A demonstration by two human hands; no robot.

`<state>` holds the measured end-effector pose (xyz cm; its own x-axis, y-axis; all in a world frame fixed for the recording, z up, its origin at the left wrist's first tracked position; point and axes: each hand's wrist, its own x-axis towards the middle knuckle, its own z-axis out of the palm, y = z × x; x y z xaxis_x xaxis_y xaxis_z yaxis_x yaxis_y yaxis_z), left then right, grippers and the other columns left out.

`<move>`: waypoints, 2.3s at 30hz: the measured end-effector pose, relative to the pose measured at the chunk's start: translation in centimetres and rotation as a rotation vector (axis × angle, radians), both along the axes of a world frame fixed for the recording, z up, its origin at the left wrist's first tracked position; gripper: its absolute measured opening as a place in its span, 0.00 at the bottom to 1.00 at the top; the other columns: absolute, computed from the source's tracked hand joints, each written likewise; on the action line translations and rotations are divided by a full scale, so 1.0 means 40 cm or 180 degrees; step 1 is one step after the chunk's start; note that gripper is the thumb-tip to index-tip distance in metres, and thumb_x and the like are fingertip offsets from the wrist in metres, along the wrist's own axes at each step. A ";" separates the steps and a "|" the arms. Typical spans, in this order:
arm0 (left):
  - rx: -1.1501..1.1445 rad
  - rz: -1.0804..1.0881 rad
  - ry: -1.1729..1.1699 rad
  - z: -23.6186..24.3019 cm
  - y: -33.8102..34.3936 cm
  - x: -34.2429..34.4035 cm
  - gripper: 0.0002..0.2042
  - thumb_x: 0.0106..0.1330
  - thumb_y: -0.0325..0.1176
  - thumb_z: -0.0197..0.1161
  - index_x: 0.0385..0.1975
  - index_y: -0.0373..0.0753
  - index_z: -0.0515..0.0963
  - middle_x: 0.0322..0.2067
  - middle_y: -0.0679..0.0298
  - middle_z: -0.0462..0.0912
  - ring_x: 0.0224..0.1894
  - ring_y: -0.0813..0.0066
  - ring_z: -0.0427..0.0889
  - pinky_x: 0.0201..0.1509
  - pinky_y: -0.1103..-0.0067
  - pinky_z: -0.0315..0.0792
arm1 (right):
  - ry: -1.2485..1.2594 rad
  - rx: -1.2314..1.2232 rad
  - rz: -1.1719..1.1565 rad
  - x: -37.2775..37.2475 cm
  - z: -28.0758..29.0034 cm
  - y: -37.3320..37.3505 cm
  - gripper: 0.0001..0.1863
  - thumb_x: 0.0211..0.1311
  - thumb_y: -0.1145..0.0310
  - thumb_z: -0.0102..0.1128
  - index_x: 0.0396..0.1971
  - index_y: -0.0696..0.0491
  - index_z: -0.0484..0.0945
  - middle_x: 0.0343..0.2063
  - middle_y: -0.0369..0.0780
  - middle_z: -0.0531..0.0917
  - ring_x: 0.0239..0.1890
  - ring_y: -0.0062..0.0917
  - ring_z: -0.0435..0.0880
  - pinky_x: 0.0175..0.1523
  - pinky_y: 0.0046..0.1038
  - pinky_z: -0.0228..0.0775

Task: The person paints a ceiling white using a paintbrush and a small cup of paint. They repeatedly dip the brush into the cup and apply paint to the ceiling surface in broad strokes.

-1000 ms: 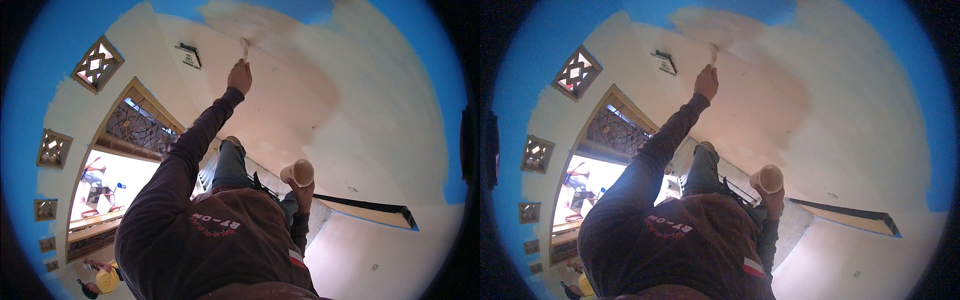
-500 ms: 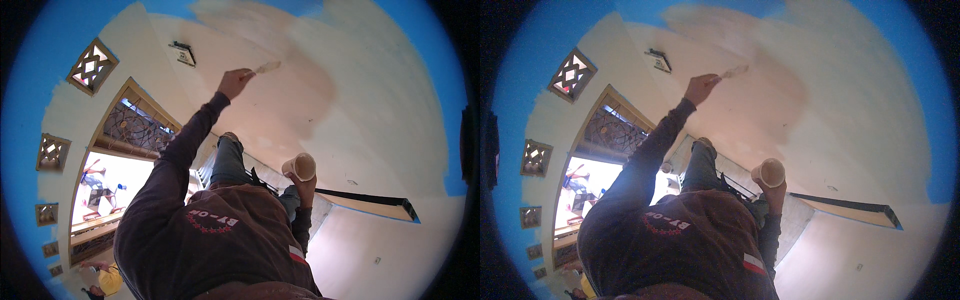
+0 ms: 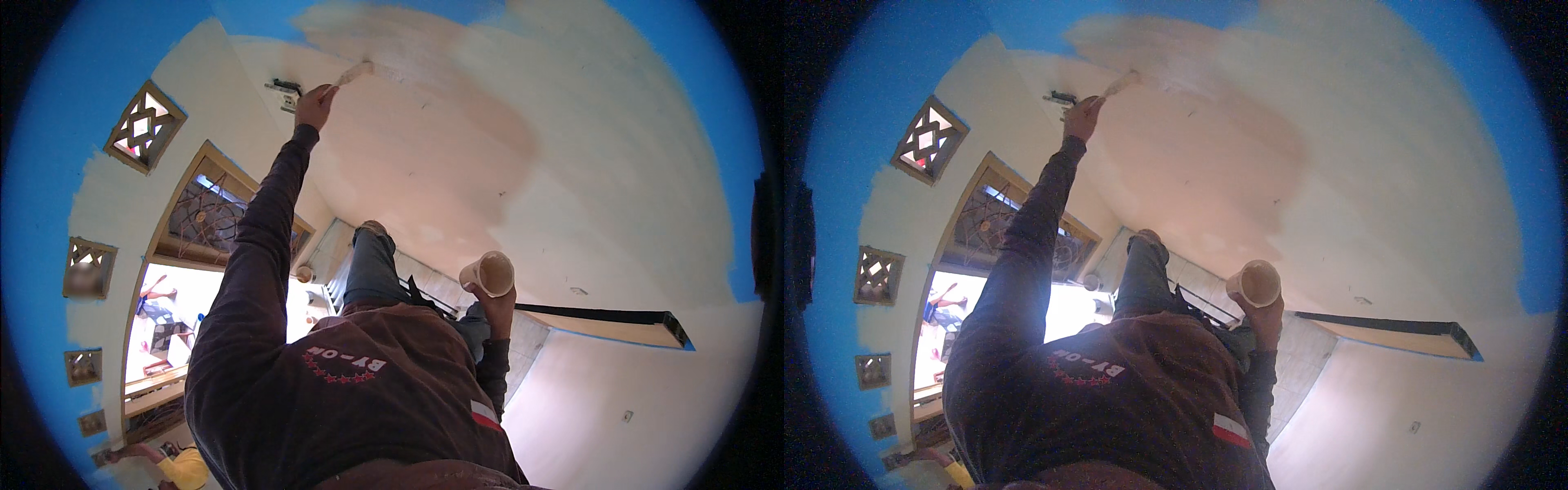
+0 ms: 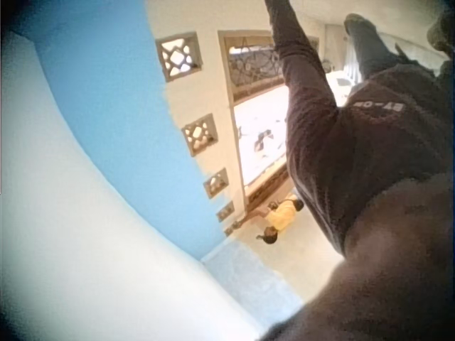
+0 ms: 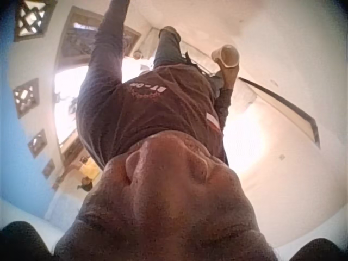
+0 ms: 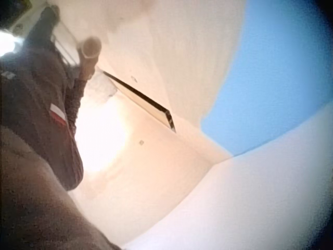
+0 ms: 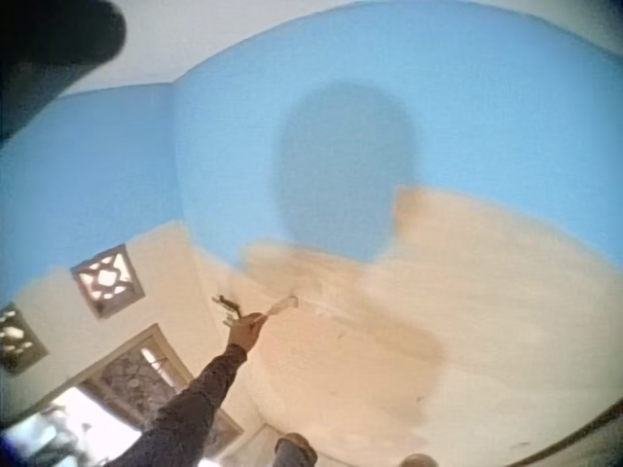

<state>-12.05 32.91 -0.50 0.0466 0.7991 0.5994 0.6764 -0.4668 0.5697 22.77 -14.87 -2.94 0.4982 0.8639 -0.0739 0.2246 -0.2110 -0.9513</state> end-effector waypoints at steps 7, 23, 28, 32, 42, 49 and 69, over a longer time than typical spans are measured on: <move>-0.0069 0.1253 0.0083 -0.030 0.074 -0.135 0.18 0.72 0.47 0.56 0.43 0.37 0.82 0.34 0.47 0.86 0.38 0.45 0.85 0.43 0.58 0.78 | -0.0096 0.0103 0.0031 0.003 0.022 0.004 0.38 0.43 0.60 0.84 0.54 0.59 0.75 0.48 0.44 0.85 0.51 0.31 0.85 0.55 0.33 0.77; -0.0005 0.0024 -0.0233 -0.031 -0.251 0.348 0.12 0.74 0.36 0.53 0.43 0.33 0.76 0.31 0.44 0.82 0.35 0.42 0.82 0.39 0.56 0.77 | -0.0075 0.0059 0.0030 -0.009 -0.021 -0.001 0.36 0.42 0.64 0.84 0.53 0.59 0.77 0.48 0.43 0.85 0.51 0.30 0.84 0.57 0.33 0.76; 0.0021 -0.0445 -0.0165 -0.020 -0.338 0.392 0.10 0.74 0.35 0.54 0.43 0.33 0.75 0.29 0.46 0.82 0.33 0.45 0.82 0.36 0.58 0.76 | 0.0031 0.0029 -0.0034 -0.010 -0.012 -0.006 0.37 0.41 0.63 0.85 0.53 0.59 0.77 0.48 0.43 0.85 0.51 0.30 0.84 0.57 0.33 0.76; -0.0169 -0.0934 -0.0200 0.009 -0.376 0.348 0.13 0.72 0.38 0.59 0.44 0.34 0.79 0.31 0.48 0.84 0.31 0.52 0.85 0.35 0.64 0.78 | 0.0008 0.0026 -0.0040 -0.003 -0.025 -0.015 0.38 0.42 0.63 0.85 0.54 0.59 0.77 0.49 0.43 0.84 0.52 0.30 0.84 0.57 0.34 0.76; -0.0395 -0.0814 0.0017 0.034 -0.183 0.222 0.16 0.70 0.44 0.63 0.45 0.38 0.84 0.33 0.52 0.87 0.31 0.62 0.87 0.36 0.71 0.79 | -0.0062 0.0051 -0.0132 0.010 -0.020 -0.026 0.41 0.39 0.57 0.86 0.53 0.59 0.76 0.48 0.46 0.86 0.51 0.34 0.85 0.55 0.36 0.78; 0.0035 -0.0628 0.0180 -0.038 -0.076 0.152 0.17 0.70 0.45 0.63 0.46 0.38 0.84 0.40 0.53 0.87 0.38 0.57 0.88 0.42 0.69 0.80 | -0.0025 -0.0046 -0.0151 0.010 -0.017 -0.029 0.37 0.41 0.64 0.84 0.54 0.59 0.77 0.49 0.43 0.85 0.51 0.30 0.84 0.57 0.33 0.76; -0.0023 0.0480 -0.0792 -0.153 -0.145 0.194 0.18 0.77 0.39 0.47 0.52 0.31 0.75 0.43 0.40 0.82 0.47 0.40 0.82 0.50 0.57 0.75 | -0.0057 0.0073 -0.0020 -0.002 -0.032 -0.027 0.39 0.41 0.59 0.85 0.54 0.57 0.76 0.47 0.45 0.86 0.51 0.33 0.85 0.55 0.36 0.77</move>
<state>-4.31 27.12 -6.64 -0.2207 0.7902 0.5717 0.5769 -0.3669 0.7298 22.69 -15.96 -4.23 0.5046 0.8621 -0.0453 0.2403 -0.1907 -0.9518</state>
